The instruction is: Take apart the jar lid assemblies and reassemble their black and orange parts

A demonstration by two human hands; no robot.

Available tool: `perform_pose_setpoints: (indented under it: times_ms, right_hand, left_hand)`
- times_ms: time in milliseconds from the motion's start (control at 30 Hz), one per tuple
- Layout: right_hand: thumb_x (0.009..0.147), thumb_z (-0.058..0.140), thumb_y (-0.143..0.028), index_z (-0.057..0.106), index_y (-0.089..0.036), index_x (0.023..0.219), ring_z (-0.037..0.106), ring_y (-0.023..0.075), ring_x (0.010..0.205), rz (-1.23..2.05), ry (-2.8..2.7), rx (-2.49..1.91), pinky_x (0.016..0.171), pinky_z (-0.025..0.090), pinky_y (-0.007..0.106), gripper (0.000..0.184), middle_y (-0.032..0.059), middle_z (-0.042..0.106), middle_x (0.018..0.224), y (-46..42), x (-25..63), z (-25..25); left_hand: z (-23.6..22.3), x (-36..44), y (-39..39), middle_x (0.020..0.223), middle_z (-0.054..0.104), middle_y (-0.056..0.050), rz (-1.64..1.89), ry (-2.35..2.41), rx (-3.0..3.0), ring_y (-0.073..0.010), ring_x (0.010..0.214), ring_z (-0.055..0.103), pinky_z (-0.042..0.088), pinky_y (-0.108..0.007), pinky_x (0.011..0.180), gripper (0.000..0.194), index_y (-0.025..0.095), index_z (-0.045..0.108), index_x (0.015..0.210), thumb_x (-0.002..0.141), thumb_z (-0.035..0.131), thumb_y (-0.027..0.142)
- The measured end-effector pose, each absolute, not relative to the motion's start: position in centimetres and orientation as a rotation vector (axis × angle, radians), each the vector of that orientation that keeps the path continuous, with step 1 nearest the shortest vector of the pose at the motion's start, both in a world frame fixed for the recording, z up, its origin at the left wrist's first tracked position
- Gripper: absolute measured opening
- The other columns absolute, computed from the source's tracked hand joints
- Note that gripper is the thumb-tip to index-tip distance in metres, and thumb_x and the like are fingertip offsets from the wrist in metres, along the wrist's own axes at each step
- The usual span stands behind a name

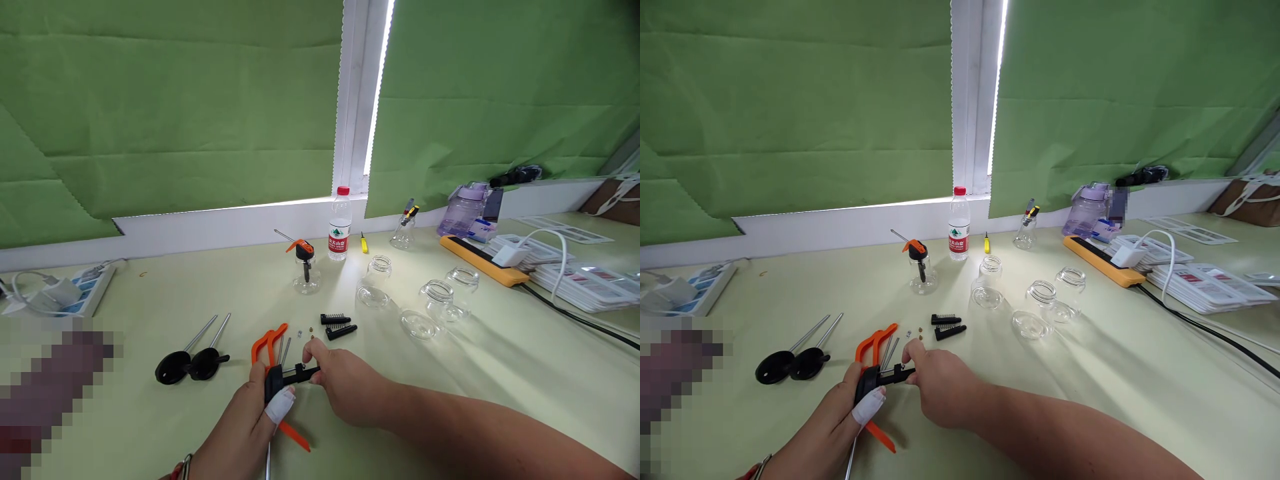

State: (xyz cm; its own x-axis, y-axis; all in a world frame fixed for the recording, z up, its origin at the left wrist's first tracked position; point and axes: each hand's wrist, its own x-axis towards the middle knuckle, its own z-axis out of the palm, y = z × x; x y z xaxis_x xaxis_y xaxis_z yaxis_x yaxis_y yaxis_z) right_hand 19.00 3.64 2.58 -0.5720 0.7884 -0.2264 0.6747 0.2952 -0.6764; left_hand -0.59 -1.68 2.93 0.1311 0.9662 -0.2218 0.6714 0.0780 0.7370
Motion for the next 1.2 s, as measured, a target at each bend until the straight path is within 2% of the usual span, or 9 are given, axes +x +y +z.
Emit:
perform_pose_setpoints:
  times_ms: [200,467,1033,1200]
  right_hand:
    - [0.07,0.052,-0.001,0.043,-0.023,0.12,0.058,0.0169,0.08,1.09,-2.479,-1.328,0.059,0.031,0.021,0.056,0.0033,0.067,0.091,3.55,18.93,2.57]
    - [0.071,0.051,-0.001,0.044,-0.022,0.113,0.057,0.0156,0.076,1.096,-2.413,-1.359,0.059,0.032,0.02,0.048,0.0026,0.067,0.089,3.21,18.78,2.44]
    - [0.07,0.052,0.0,0.043,-0.024,0.113,0.059,0.0173,0.08,1.126,-2.405,-1.373,0.058,0.033,0.02,0.05,0.0026,0.067,0.089,3.46,18.86,2.49]
    - [0.07,0.052,0.0,0.044,-0.023,0.112,0.059,0.0169,0.079,1.119,-2.392,-1.372,0.057,0.033,0.02,0.048,0.0036,0.067,0.09,3.53,18.86,2.3]
  left_hand:
    - [2.86,-0.27,-1.9,0.091,0.063,-0.006,0.494,1.626,1.66,-0.0252,0.087,0.061,0.045,-0.035,0.076,0.044,0.02,0.047,0.11,0.089,0.036,0.057]
    - [3.1,-0.09,-1.95,0.09,0.064,-0.005,0.482,1.583,1.699,-0.0236,0.084,0.063,0.045,-0.032,0.071,0.041,0.021,0.047,0.106,0.09,0.035,0.056]
    - [2.79,-0.25,-1.74,0.091,0.065,-0.006,0.481,1.606,1.696,-0.0244,0.083,0.063,0.047,-0.034,0.071,0.045,0.02,0.048,0.112,0.089,0.035,0.057]
    - [2.83,-0.21,-1.74,0.087,0.064,-0.005,0.483,1.619,1.688,-0.024,0.08,0.063,0.047,-0.035,0.072,0.045,0.019,0.05,0.108,0.089,0.035,0.057]
